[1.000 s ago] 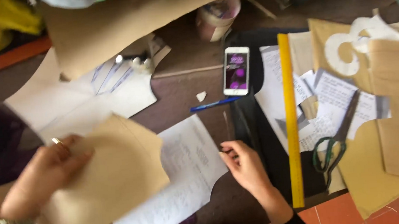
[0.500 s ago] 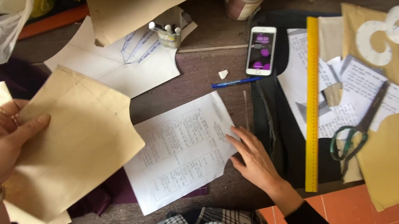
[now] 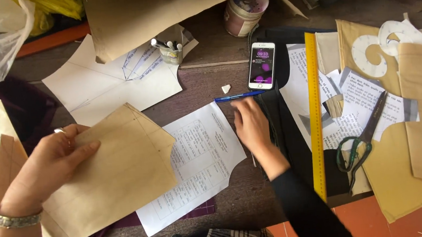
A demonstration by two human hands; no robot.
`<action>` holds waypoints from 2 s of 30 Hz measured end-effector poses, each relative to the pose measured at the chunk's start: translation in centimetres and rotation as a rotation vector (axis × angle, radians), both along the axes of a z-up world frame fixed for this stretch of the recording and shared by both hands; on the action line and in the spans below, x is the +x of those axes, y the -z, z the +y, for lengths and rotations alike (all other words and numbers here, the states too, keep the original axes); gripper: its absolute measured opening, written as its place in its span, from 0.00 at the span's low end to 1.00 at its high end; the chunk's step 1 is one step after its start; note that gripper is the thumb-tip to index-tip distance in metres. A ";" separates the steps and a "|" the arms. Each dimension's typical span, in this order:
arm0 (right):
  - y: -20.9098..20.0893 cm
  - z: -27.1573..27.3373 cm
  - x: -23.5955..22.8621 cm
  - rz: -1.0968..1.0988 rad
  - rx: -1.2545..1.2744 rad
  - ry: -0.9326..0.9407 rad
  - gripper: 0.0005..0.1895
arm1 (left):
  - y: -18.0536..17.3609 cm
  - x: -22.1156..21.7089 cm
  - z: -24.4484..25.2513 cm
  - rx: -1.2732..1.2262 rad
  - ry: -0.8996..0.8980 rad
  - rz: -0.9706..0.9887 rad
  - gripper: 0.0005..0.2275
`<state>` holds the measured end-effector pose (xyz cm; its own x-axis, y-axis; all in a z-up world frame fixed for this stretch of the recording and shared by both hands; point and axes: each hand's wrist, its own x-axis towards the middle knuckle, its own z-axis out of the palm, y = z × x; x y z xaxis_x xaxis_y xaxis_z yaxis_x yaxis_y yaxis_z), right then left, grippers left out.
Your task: The person draws a curved line on a white sheet of paper using a blue pen, then uses scissors to cut along the drawn line to create a pattern piece. The person then handles a brown paper pattern and a printed document on the table.
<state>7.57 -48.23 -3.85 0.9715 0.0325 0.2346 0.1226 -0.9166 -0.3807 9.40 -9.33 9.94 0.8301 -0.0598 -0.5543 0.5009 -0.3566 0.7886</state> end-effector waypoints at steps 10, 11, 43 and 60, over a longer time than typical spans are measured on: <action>2.7 -1.5 6.6 0.263 0.083 0.092 0.12 | 0.9 -0.9 1.7 0.049 0.021 -0.029 0.08; 1.8 -0.7 6.3 0.374 0.123 0.125 0.14 | 0.6 -1.0 1.6 0.056 -0.008 -0.010 0.09; 4.4 -2.7 11.1 0.198 0.842 0.388 0.09 | 7.7 6.7 -6.5 0.200 0.319 -0.465 0.13; 1.9 1.1 7.1 0.433 1.006 0.135 0.09 | 9.5 5.3 -11.7 0.569 0.383 -0.932 0.36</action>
